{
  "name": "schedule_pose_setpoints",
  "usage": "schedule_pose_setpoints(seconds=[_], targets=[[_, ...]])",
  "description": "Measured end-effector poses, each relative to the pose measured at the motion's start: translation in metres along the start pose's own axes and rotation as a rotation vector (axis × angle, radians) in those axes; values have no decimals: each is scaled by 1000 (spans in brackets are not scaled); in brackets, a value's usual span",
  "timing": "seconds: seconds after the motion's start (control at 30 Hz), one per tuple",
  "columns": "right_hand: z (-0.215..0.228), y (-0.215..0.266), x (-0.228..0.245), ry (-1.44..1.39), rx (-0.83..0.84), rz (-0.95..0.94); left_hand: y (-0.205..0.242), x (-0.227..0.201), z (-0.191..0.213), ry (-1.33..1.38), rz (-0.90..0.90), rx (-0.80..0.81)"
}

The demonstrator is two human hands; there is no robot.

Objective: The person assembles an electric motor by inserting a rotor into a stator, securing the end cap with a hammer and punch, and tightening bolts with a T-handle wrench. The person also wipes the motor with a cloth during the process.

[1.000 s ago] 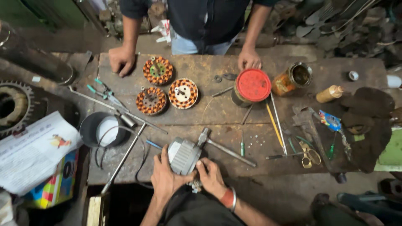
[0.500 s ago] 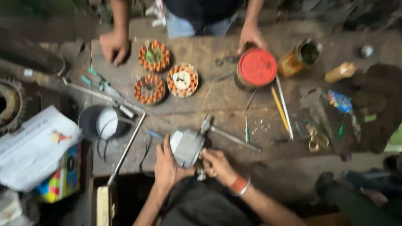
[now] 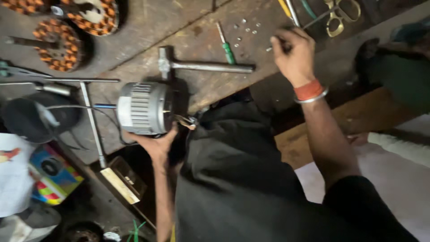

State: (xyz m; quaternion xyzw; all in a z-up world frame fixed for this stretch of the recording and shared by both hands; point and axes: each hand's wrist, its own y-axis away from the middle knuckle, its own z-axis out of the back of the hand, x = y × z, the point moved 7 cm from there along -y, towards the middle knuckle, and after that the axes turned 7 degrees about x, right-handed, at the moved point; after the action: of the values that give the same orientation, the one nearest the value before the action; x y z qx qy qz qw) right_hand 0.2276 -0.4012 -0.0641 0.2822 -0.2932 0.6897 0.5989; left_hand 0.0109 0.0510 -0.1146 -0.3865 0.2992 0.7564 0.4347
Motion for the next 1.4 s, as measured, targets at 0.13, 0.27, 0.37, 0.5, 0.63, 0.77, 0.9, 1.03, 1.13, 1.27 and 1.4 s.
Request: schedule_pose_setpoints(seconds=[0.13,0.27,0.37,0.5,0.63,0.77,0.9,1.03,1.13,1.27,1.4], targets=[[-18,-13,11,12,147,104,7,-5,11,-19,-114,-64],[-34,-46,7,241,143,215,9,-39,19,32,-189,-108],[-40,-63,-11,128,243,338,-2,-71,32,-31,-194,-116],[-48,-69,-41,277,289,207,-2,-105,46,-160,-68,-109],[-55,-82,-44,255,259,178,-33,-143,35,-423,-16,-85],[-40,-75,-30,43,107,220,-42,-173,22,-465,-24,-190],[-27,-64,-16,-516,-1,-87,-42,-204,18,-465,-330,-132],[-83,7,36,-844,265,-179,-35,-170,34,-317,-279,82],[-134,41,75,-1122,492,-317,-47,-153,29,-290,-284,111],[-154,38,125,-1022,529,-153,-64,-153,29,-235,-196,134],[-147,30,141,-806,478,47,-58,-163,25,-323,-297,74]])
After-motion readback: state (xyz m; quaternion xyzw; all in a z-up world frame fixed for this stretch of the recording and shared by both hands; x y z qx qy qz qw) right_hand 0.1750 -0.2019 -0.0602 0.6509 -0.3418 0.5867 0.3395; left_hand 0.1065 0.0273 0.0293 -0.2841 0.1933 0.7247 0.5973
